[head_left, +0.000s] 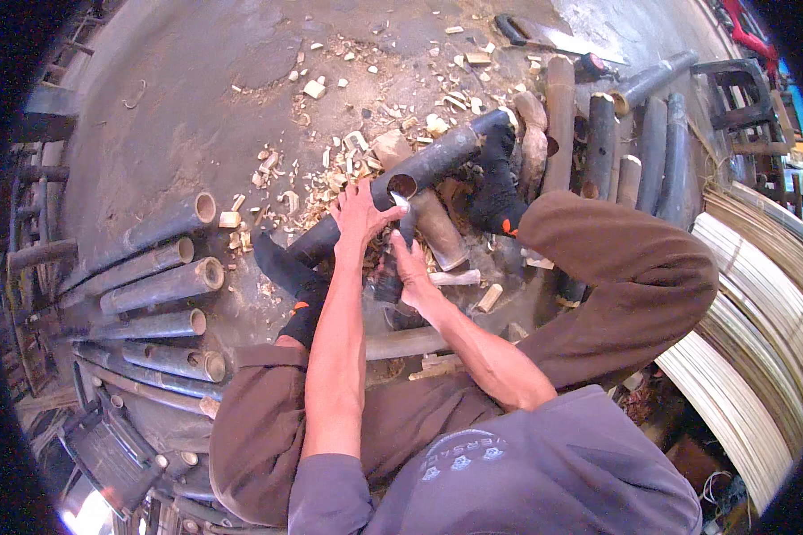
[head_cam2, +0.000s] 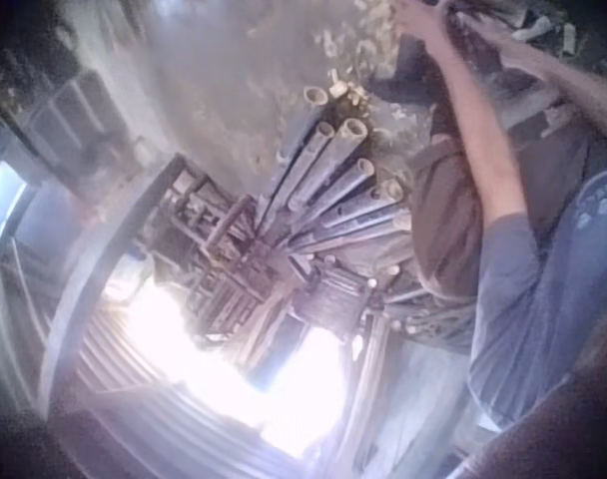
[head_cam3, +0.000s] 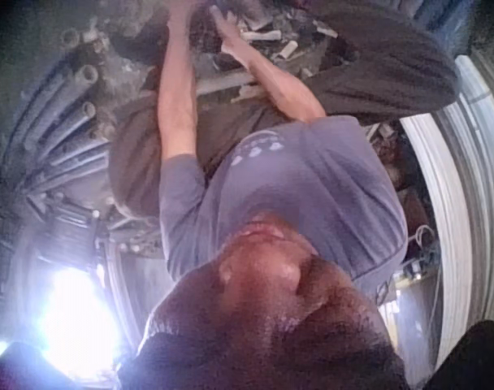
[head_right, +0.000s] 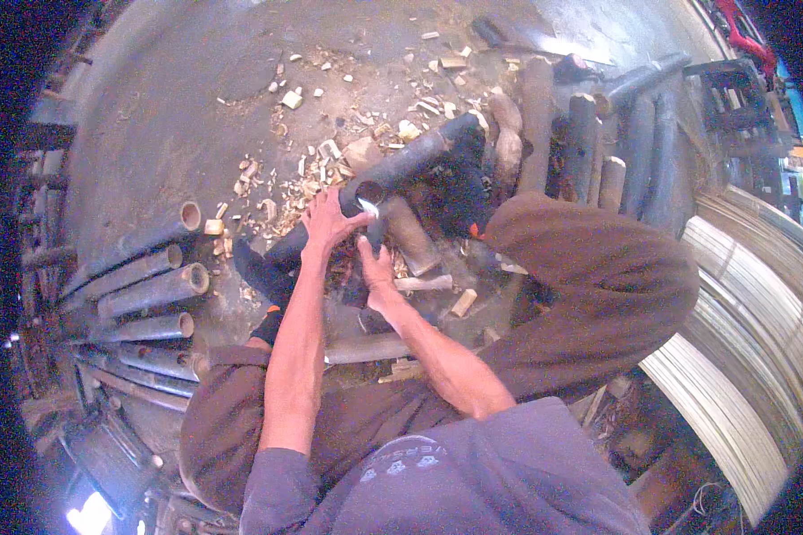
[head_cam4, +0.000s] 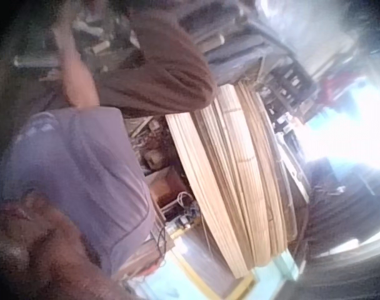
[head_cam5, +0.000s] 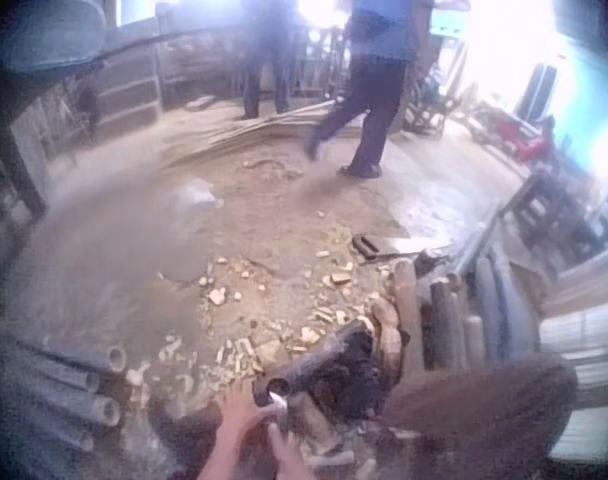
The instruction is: The person sits on the floor and assembles a bamboo stool by fitting cut bamboo poles into a frame. They repeatedly insert, remove, and reposition bamboo pieces to form the legs and crossbars of the stool.
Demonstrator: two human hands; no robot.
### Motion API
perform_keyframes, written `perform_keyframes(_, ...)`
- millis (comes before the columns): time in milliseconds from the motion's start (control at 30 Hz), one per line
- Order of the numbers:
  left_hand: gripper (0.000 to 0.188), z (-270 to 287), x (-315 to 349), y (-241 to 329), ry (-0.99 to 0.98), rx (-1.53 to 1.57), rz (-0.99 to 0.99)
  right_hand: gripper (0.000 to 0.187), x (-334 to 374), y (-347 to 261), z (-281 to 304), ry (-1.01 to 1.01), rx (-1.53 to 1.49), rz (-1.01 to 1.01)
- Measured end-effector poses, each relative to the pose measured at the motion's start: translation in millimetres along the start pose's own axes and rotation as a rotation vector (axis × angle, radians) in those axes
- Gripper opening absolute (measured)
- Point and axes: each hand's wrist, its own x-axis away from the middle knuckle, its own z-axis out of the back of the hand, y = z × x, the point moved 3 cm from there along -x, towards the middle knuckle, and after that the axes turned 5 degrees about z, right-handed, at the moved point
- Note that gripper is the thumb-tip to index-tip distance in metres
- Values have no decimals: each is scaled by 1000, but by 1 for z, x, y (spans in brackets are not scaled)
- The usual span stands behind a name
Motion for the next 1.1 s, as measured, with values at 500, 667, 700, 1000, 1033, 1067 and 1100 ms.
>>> perform_keyframes(500,84,-11,20,-10,263,-164,-68,36,16,-250,-43,-522,2371,980)
perform_keyframes(667,85,-13,19,-11,214,-165,-37,36,2,-245,-50,-625,2426,1044)
perform_keyframes(700,86,-13,19,-11,213,-163,-36,36,0,-244,-51,-627,2437,1037)
perform_keyframes(1000,87,-13,21,-10,286,-204,-60,38,-18,-230,-61,-699,2511,897)
perform_keyframes(1033,88,-12,21,-8,291,-215,-69,39,-20,-231,-60,-712,2514,905)
perform_keyframes(1067,88,-11,21,-5,296,-226,-80,40,-22,-231,-59,-725,2489,893)
perform_keyframes(1100,87,-15,23,-6,263,-212,-66,41,-26,-229,-54,-731,2464,882)
